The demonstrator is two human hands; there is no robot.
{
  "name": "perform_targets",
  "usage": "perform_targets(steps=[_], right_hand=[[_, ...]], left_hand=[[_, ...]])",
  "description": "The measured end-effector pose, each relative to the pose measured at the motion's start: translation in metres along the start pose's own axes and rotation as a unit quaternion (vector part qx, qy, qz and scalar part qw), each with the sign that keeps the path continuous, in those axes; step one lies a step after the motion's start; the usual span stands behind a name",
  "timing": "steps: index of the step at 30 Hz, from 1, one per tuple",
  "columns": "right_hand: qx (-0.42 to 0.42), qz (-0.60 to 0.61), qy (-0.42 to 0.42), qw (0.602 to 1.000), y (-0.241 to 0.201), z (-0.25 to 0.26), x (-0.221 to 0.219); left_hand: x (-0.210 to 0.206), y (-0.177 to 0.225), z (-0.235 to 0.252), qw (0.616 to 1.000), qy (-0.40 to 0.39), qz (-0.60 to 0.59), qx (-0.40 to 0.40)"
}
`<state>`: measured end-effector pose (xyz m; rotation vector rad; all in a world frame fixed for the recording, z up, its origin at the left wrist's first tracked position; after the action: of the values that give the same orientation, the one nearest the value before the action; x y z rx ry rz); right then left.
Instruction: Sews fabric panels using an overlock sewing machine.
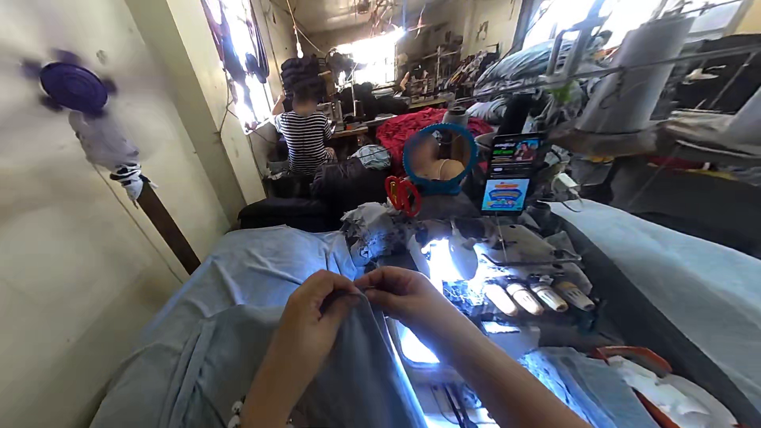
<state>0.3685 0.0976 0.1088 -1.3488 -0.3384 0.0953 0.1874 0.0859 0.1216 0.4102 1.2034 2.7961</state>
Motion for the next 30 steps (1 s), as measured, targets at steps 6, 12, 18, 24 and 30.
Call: perform_targets(steps=[6,12,18,24,30], right_hand=[[0.053,-0.095,0.082,0.991,-0.023,-0.018,0.004],[0.126,-0.174,0.058,0.975,-0.009,-0.053,0.005],[0.015,-0.321,-0.23,0.918,0.093,-0.168,0.011],[-0.063,-0.337,-0.078,0.936,0.147,-0.271,0.056],[-0.131,-0.283,0.092,0.946,0.152,-0.299,0.069]], left_hand=[[-0.004,0.017,0.017,0.987,-0.025,0.072,0.141],[-0.006,0.04,0.025,0.988,-0.093,0.082,0.095],[0.044,0.07,0.059,0.989,0.035,0.144,0.022],[0.08,0.039,0.073,0.977,0.101,0.183,0.04],[0.07,0.016,0.07,0.977,0.134,0.126,0.104]])
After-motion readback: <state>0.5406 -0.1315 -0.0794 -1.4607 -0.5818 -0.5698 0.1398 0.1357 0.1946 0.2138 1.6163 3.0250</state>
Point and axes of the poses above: each hand's wrist, its own z-axis towards the middle knuckle, its own x-axis out of the back of the hand, y = z × x, the point moved 3 cm from there along z, towards the middle knuckle, and after that the axes turned 14 degrees about -z, right-handed, at the moved point
